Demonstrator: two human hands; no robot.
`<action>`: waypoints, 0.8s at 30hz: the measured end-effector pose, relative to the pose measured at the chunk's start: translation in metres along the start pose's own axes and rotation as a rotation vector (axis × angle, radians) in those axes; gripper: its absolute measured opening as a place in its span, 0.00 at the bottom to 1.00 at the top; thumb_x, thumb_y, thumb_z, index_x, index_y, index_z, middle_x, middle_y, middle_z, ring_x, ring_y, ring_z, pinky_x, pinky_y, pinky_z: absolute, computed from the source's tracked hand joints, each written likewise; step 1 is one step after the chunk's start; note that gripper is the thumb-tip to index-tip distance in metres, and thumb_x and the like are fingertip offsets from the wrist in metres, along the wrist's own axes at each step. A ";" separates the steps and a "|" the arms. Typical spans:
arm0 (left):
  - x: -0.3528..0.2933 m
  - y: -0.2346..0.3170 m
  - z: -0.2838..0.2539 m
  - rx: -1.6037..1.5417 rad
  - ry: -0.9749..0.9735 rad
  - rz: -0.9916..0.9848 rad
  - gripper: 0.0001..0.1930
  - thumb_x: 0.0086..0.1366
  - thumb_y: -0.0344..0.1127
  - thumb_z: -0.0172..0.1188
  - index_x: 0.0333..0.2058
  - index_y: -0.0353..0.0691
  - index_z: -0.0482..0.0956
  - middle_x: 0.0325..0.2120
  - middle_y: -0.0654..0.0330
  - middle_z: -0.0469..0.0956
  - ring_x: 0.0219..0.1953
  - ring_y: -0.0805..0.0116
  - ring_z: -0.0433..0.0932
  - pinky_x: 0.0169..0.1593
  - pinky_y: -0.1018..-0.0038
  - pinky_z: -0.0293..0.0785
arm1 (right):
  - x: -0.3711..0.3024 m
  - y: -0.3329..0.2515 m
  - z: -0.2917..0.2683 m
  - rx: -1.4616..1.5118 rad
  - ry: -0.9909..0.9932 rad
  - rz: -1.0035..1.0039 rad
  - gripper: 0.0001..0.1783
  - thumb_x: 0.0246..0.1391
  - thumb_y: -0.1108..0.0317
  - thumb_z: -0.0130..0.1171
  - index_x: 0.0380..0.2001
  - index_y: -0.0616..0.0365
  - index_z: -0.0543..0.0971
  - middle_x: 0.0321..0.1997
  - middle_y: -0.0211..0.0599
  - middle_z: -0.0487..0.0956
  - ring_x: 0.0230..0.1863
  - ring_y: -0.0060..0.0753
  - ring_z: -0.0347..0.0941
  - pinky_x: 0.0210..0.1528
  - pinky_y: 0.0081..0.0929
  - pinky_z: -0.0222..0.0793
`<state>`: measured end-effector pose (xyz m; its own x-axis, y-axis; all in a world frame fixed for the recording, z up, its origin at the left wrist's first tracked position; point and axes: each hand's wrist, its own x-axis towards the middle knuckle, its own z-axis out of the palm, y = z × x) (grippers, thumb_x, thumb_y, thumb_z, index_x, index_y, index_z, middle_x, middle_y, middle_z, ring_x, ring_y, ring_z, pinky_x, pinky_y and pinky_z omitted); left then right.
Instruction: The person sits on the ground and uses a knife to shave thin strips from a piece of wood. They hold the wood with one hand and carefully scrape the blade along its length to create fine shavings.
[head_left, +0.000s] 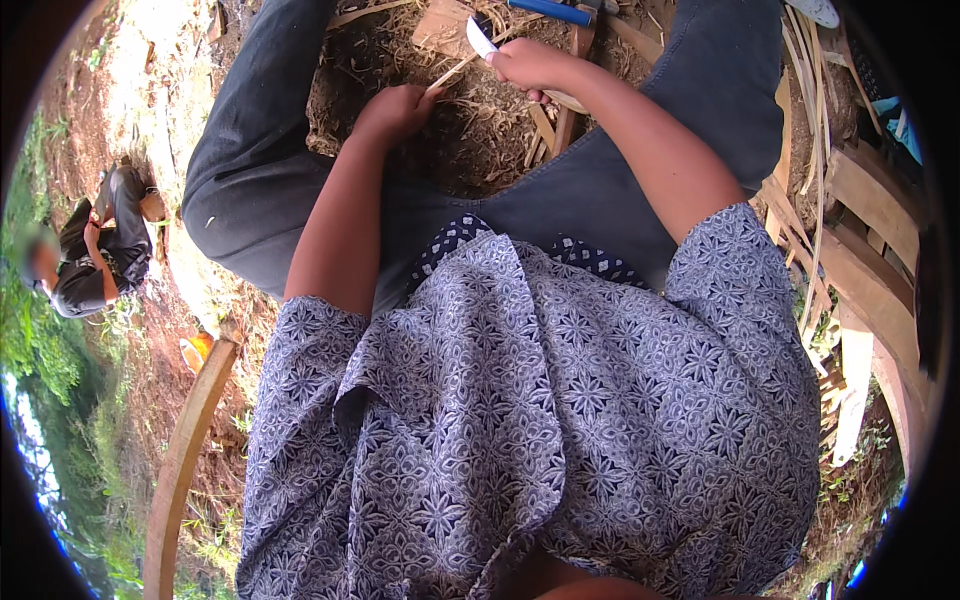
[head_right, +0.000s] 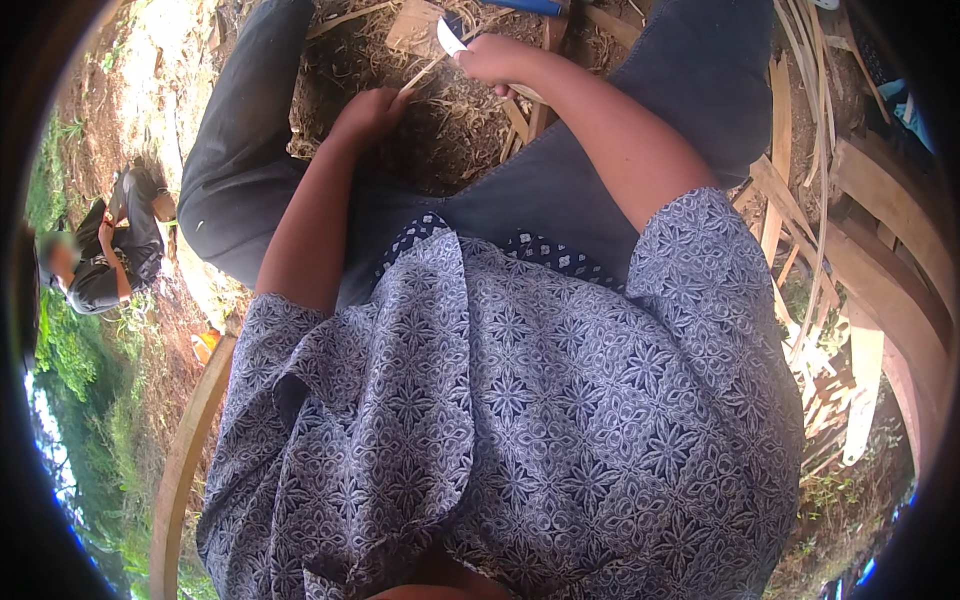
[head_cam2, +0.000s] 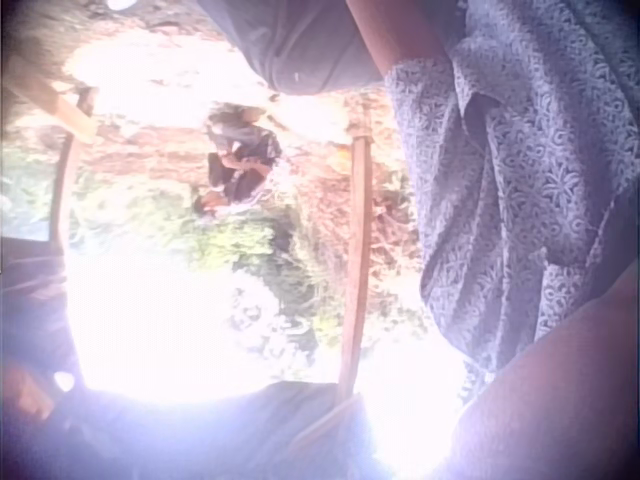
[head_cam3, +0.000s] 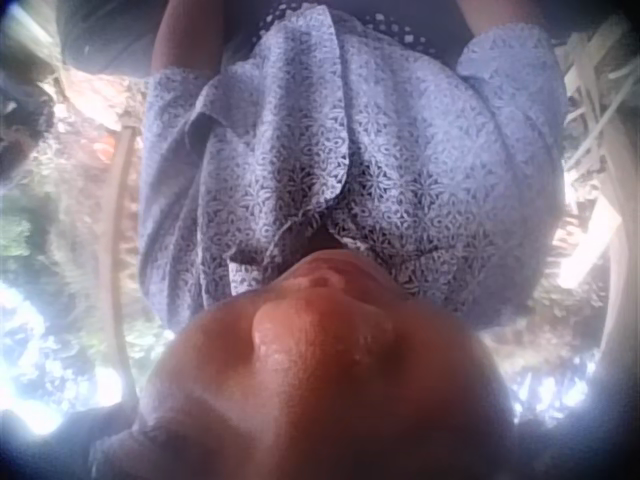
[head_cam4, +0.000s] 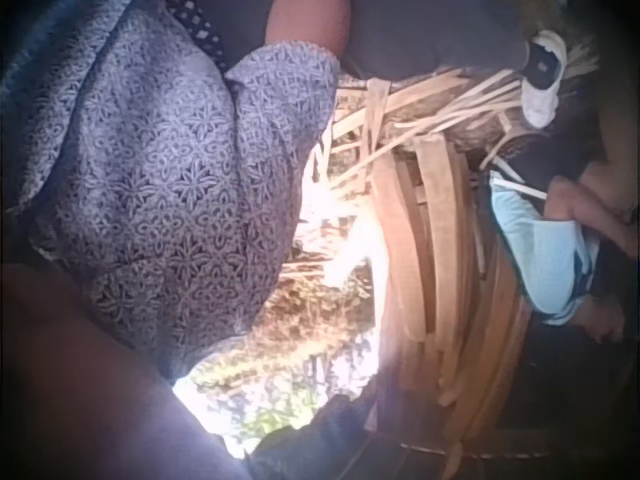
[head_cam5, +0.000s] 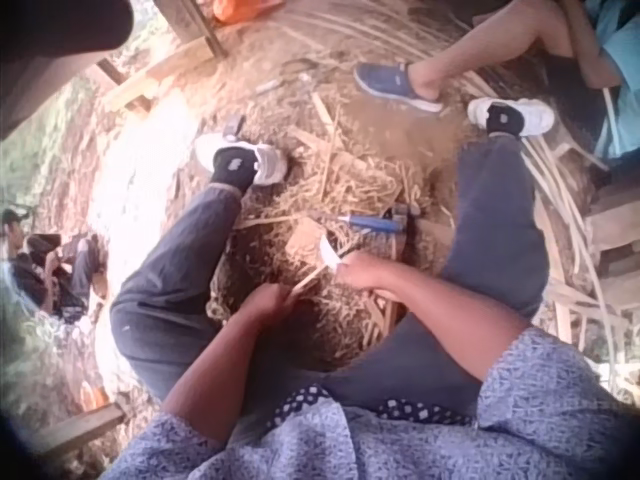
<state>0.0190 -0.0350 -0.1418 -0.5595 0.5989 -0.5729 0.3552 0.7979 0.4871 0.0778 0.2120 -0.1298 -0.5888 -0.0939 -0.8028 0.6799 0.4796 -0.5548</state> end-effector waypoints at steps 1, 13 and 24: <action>-0.001 0.001 -0.001 0.003 -0.003 -0.013 0.26 0.70 0.57 0.50 0.34 0.39 0.84 0.31 0.43 0.81 0.38 0.41 0.80 0.43 0.53 0.75 | 0.000 -0.002 0.002 0.015 -0.001 0.009 0.22 0.67 0.51 0.42 0.33 0.59 0.73 0.17 0.28 0.67 0.13 0.24 0.66 0.16 0.31 0.68; -0.001 -0.008 0.003 0.005 0.017 0.041 0.24 0.70 0.55 0.51 0.36 0.39 0.85 0.32 0.42 0.81 0.39 0.41 0.80 0.44 0.53 0.75 | -0.011 -0.009 0.021 0.018 0.113 0.037 0.27 0.68 0.52 0.42 0.41 0.68 0.78 0.21 0.43 0.78 0.19 0.34 0.78 0.22 0.34 0.79; -0.007 -0.001 -0.001 -0.039 -0.018 0.041 0.24 0.71 0.53 0.51 0.36 0.35 0.83 0.33 0.39 0.80 0.41 0.39 0.79 0.45 0.51 0.73 | -0.020 -0.002 0.022 -0.063 0.040 0.045 0.27 0.68 0.52 0.41 0.40 0.69 0.77 0.19 0.43 0.77 0.17 0.33 0.77 0.21 0.35 0.78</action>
<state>0.0216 -0.0404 -0.1374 -0.5317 0.6322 -0.5636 0.3476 0.7697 0.5354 0.0979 0.1934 -0.1178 -0.5765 -0.0364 -0.8163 0.6777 0.5369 -0.5025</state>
